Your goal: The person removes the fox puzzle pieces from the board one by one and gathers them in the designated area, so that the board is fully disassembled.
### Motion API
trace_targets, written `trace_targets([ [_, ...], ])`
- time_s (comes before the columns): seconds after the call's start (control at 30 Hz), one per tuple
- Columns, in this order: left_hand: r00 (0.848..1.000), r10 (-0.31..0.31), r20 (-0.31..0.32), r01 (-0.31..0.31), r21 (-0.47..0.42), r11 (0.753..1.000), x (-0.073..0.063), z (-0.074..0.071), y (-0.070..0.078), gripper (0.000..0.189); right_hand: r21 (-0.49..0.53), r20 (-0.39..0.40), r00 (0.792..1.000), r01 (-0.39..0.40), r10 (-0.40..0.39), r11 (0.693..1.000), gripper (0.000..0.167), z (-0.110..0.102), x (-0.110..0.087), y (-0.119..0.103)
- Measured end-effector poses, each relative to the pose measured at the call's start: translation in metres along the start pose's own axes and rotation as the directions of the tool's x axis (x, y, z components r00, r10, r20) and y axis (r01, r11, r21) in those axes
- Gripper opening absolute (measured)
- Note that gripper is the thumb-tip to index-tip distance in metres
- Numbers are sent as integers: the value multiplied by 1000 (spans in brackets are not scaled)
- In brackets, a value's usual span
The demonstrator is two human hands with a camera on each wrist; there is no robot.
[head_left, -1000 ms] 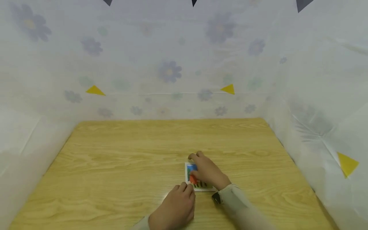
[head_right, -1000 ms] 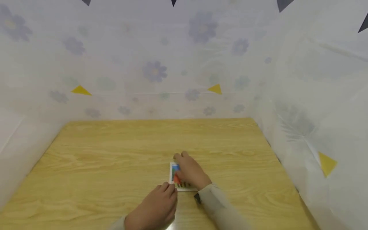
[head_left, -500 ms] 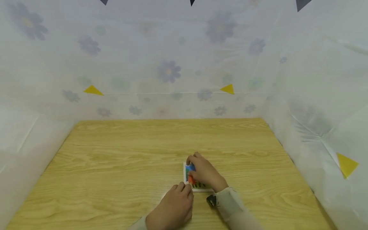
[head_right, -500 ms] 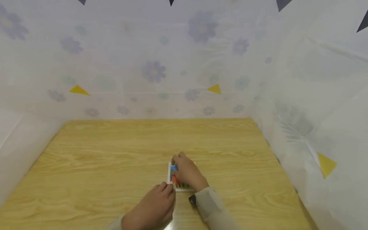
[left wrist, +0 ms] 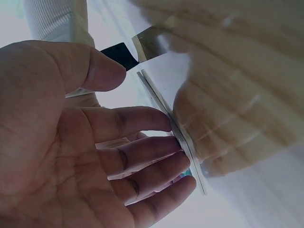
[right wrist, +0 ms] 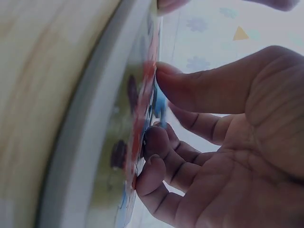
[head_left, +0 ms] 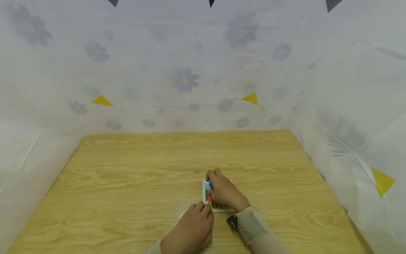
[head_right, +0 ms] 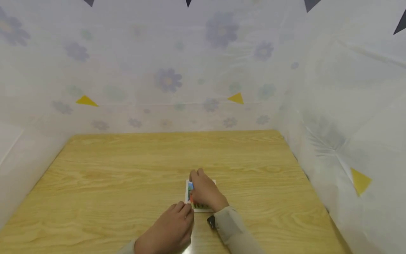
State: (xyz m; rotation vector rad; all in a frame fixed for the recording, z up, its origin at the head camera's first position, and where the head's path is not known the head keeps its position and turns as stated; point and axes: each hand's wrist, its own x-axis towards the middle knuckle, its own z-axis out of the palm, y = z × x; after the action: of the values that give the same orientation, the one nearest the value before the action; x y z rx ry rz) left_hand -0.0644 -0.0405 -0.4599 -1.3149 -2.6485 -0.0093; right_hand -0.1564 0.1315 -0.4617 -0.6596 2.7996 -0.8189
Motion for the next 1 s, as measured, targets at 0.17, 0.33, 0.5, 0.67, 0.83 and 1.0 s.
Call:
trace_targets([
  [0.17,1000,4,-4,-4,1,1000,2,2,2,35,29,2,1000,25,-25,999,30,-3,-1,1],
  [0.33,1000,3,12,-3,5,1000,3,4,6,42,61,7,1000,16,-17,998,28,-3,-2,3],
  [0.5,999,-7,45,6,19,1000,3,1,8,43,102,-19,1000,-13,15,995,21,-2,-4,3],
  [0.67,997,-37,64,35,31,999,3,2,7,39,112,-53,998,-26,32,993,15,-3,-2,2],
  [0.83,988,-76,133,76,8,997,2,3,6,38,159,-46,997,-52,60,986,14,-6,-2,7],
  [1.0,978,-87,187,101,-66,993,-2,1,-1,40,279,-45,993,-94,111,956,9,-15,-11,20],
])
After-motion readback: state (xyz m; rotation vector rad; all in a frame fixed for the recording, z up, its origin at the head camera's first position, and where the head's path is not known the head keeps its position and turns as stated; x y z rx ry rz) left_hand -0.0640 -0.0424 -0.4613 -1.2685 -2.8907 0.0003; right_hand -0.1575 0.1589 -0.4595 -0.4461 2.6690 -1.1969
